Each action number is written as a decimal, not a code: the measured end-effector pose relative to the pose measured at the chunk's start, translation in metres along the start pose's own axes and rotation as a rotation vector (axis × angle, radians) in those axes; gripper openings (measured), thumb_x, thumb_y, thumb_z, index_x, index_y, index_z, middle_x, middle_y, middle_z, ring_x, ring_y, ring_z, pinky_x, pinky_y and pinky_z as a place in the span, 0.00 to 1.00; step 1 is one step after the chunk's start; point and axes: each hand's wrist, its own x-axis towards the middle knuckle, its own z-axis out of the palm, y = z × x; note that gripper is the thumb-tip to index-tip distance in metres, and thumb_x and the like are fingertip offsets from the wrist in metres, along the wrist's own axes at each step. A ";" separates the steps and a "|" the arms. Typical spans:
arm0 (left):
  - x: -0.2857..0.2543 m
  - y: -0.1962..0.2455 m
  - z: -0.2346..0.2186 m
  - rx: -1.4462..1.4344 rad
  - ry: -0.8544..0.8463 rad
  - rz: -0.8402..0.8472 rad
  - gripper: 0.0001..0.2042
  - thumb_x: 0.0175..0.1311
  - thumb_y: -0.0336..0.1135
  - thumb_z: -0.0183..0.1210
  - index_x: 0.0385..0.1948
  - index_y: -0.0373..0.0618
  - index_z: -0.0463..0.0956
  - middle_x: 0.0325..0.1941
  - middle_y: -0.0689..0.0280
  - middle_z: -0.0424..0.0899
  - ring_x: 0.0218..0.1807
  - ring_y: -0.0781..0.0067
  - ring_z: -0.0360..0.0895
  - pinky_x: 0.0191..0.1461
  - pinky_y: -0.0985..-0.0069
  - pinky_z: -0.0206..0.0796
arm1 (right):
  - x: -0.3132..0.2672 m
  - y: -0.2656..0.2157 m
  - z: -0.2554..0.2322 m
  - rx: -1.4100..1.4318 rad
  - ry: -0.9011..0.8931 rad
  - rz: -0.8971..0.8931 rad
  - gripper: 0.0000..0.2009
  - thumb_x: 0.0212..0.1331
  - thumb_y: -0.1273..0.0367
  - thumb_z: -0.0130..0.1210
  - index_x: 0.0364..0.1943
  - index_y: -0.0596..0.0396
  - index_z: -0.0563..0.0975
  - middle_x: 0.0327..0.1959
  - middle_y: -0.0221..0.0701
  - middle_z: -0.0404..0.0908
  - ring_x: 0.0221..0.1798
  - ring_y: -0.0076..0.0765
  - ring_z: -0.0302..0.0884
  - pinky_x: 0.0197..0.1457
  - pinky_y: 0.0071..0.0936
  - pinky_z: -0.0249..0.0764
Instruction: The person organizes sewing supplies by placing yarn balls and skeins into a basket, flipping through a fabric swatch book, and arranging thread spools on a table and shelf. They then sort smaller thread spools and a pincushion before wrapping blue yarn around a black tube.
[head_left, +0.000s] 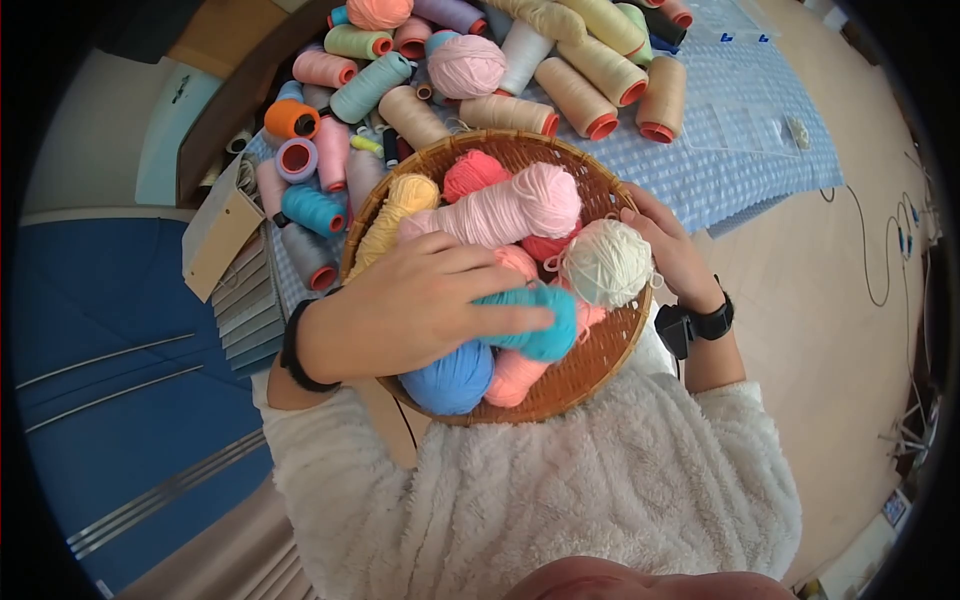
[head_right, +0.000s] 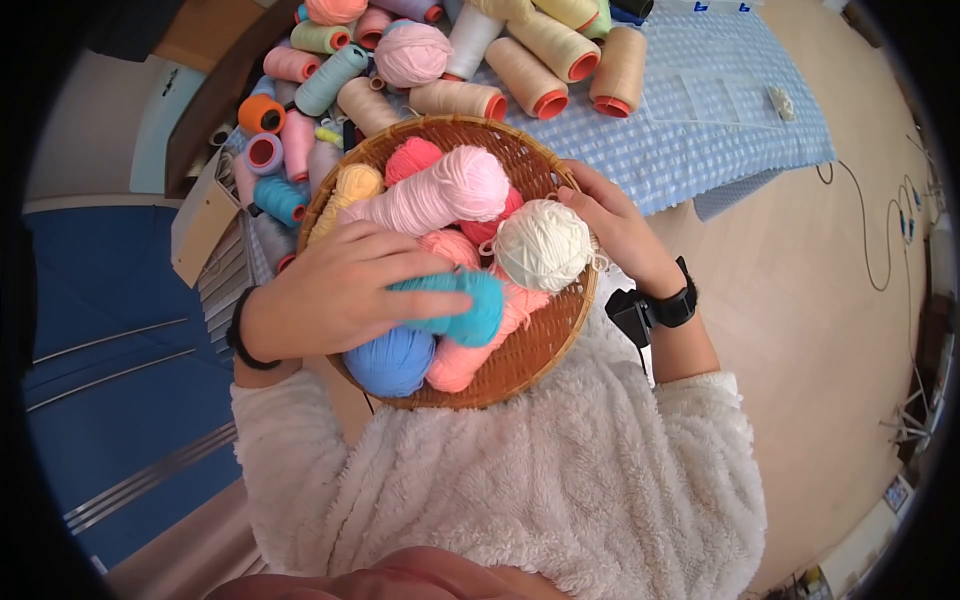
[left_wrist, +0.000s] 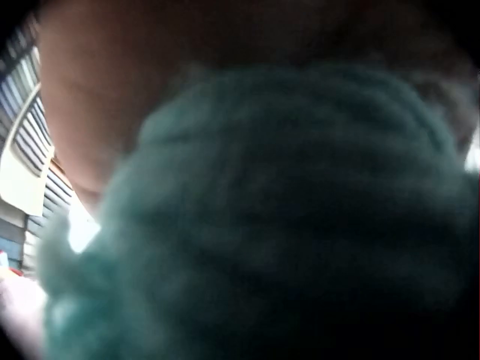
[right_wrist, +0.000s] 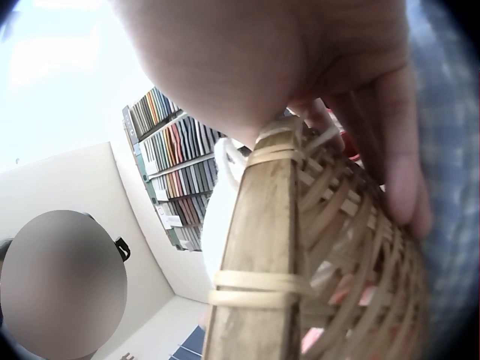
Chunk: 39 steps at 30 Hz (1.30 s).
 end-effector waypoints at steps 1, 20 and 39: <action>-0.001 -0.002 -0.001 0.043 0.017 0.015 0.28 0.49 0.36 0.68 0.58 0.63 0.78 0.61 0.66 0.76 0.58 0.60 0.73 0.62 0.62 0.62 | 0.000 0.000 0.001 0.008 -0.001 0.000 0.19 0.76 0.65 0.48 0.64 0.60 0.71 0.51 0.25 0.77 0.53 0.18 0.71 0.57 0.19 0.69; 0.056 -0.176 -0.021 -0.002 0.517 -0.122 0.35 0.54 0.30 0.67 0.68 0.51 0.66 0.65 0.58 0.71 0.64 0.57 0.72 0.68 0.66 0.64 | -0.001 0.002 -0.002 -0.020 0.011 0.045 0.23 0.76 0.64 0.48 0.69 0.60 0.67 0.58 0.29 0.78 0.59 0.23 0.73 0.64 0.23 0.68; -0.081 -0.014 -0.040 -0.286 0.624 -0.159 0.38 0.33 0.29 0.80 0.56 0.48 0.76 0.61 0.49 0.78 0.59 0.50 0.79 0.62 0.60 0.71 | -0.003 0.003 0.003 0.054 0.159 0.125 0.23 0.74 0.64 0.52 0.68 0.59 0.69 0.54 0.30 0.80 0.56 0.22 0.75 0.61 0.22 0.70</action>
